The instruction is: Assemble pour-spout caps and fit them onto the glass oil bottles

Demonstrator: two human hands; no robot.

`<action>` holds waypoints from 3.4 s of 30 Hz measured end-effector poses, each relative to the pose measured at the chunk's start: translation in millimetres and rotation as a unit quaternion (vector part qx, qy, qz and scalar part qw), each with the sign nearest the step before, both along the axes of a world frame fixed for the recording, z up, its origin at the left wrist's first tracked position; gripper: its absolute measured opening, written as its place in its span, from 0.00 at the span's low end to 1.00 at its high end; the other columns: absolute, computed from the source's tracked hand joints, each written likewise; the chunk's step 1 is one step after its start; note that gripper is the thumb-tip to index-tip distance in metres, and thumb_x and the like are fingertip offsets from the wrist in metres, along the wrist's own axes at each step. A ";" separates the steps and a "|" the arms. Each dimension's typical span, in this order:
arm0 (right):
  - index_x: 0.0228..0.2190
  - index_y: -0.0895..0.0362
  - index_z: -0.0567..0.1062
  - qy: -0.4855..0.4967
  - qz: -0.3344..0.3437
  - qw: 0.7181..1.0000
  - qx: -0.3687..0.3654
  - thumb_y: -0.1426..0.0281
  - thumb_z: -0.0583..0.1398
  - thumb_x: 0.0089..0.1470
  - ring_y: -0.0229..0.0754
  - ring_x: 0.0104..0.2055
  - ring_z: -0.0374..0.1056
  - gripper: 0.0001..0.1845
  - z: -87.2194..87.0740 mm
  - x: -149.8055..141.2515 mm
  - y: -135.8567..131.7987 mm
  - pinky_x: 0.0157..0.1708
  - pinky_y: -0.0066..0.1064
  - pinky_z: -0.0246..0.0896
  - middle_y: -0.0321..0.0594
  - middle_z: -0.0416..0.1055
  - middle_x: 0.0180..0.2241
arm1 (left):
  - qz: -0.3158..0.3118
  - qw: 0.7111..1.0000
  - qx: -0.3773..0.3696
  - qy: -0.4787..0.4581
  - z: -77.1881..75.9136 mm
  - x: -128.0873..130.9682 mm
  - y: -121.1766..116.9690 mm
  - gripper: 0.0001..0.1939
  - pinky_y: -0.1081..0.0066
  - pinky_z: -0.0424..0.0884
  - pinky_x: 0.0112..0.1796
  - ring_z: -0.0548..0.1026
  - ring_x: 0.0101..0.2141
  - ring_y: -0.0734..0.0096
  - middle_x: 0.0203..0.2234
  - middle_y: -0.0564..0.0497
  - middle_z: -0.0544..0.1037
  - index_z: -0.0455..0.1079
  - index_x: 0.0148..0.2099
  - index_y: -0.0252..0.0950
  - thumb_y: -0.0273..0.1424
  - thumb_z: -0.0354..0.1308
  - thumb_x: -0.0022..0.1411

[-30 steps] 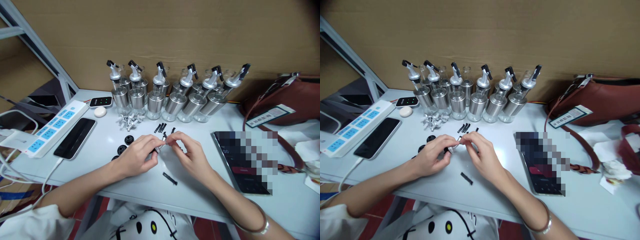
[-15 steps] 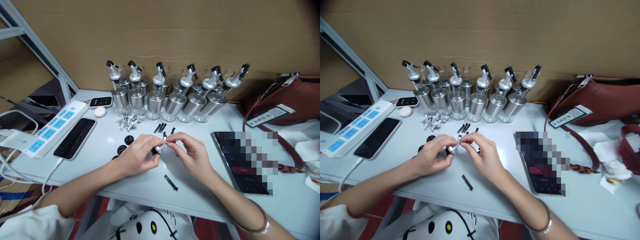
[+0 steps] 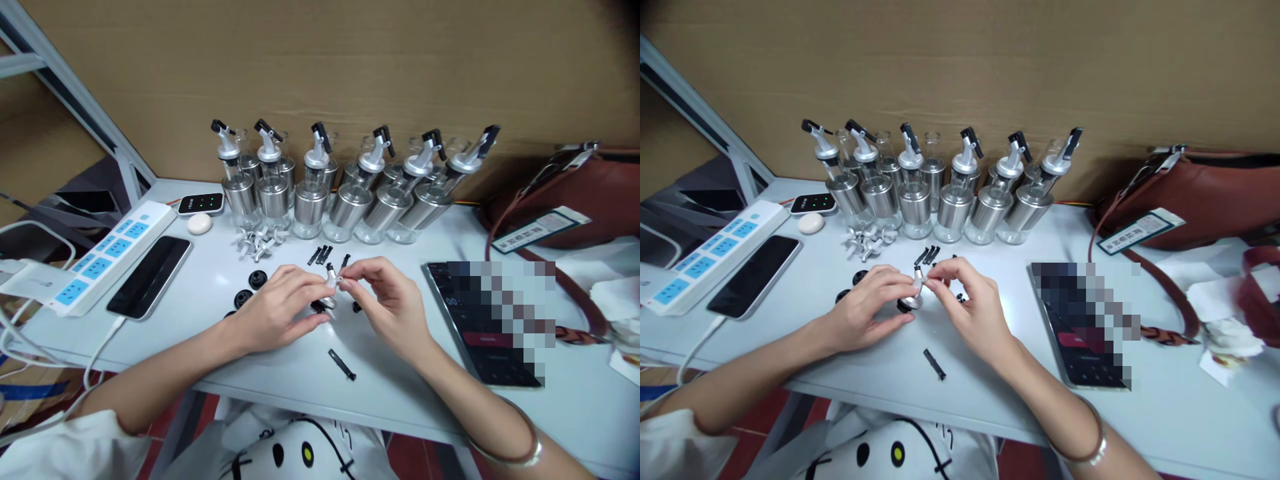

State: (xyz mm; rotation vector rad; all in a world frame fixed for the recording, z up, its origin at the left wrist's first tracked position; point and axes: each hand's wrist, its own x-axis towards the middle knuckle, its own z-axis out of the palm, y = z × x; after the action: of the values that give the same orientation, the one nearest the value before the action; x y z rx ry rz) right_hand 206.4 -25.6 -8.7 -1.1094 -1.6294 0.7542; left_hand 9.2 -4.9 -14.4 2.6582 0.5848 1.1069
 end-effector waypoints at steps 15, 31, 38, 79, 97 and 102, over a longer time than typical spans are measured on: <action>0.26 0.56 0.69 -0.391 0.181 0.891 -0.143 0.84 0.58 0.42 0.34 0.18 0.60 0.11 9.5 7.5 -19.5 0.18 0.25 0.42 0.33 0.66 0.18 | 0.082 0.997 0.002 0.004 2.0 -1.3 1.4 0.06 0.61 0.65 0.42 0.71 0.35 0.68 0.34 0.48 0.72 0.59 0.43 0.37 0.29 0.52 0.64; 0.31 0.55 0.69 -0.302 0.201 0.917 -0.165 0.85 0.54 0.47 0.37 0.22 0.66 0.14 -10.2 5.0 -30.0 0.20 0.28 0.51 0.36 0.72 0.26 | 0.050 0.993 -0.047 0.099 7.6 -2.2 3.2 0.04 0.61 0.59 0.48 0.74 0.36 0.70 0.34 0.48 0.75 0.63 0.43 0.35 0.27 0.50 0.64; 0.28 0.54 0.65 -0.187 0.149 0.943 -0.231 0.77 0.57 0.54 0.32 0.20 0.60 0.07 22.8 10.3 -17.3 0.18 0.22 0.52 0.29 0.66 0.22 | 0.067 0.990 -0.050 0.116 16.3 -3.9 0.7 0.02 0.64 0.57 0.45 0.73 0.31 0.74 0.33 0.51 0.76 0.62 0.38 0.35 0.26 0.50 0.65; 0.37 0.56 0.76 -0.092 -0.003 0.988 0.121 0.85 0.60 0.52 0.39 0.38 0.74 0.14 11.4 0.2 -14.1 0.34 0.29 0.73 0.43 0.77 0.38 | 0.049 0.893 -0.448 -0.026 14.5 -1.9 -13.2 0.41 0.78 0.69 0.35 0.70 0.32 0.78 0.35 0.56 0.73 0.47 0.65 0.48 0.25 0.63 0.55; 0.40 0.54 0.76 -0.088 0.005 0.993 0.079 0.83 0.59 0.53 0.40 0.39 0.75 0.16 14.6 -0.8 -18.6 0.38 0.31 0.76 0.43 0.77 0.42 | 0.035 0.895 -0.443 -0.041 15.9 -1.9 -9.8 0.40 0.76 0.70 0.38 0.72 0.33 0.76 0.34 0.55 0.75 0.50 0.65 0.44 0.27 0.64 0.55; 0.38 0.56 0.77 -0.078 0.008 0.992 0.101 0.83 0.62 0.51 0.40 0.39 0.75 0.14 14.0 -1.6 -18.3 0.37 0.29 0.75 0.44 0.77 0.40 | 0.033 0.917 -0.397 -0.019 17.0 -2.9 -7.8 0.32 0.75 0.70 0.41 0.73 0.35 0.76 0.37 0.53 0.75 0.57 0.61 0.41 0.29 0.63 0.56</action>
State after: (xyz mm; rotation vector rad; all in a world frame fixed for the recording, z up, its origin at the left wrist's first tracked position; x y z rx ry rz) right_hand 204.8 -44.0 5.3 -1.0314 -1.8039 0.5087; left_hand 6.3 -12.8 2.6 1.9158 0.8884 0.7083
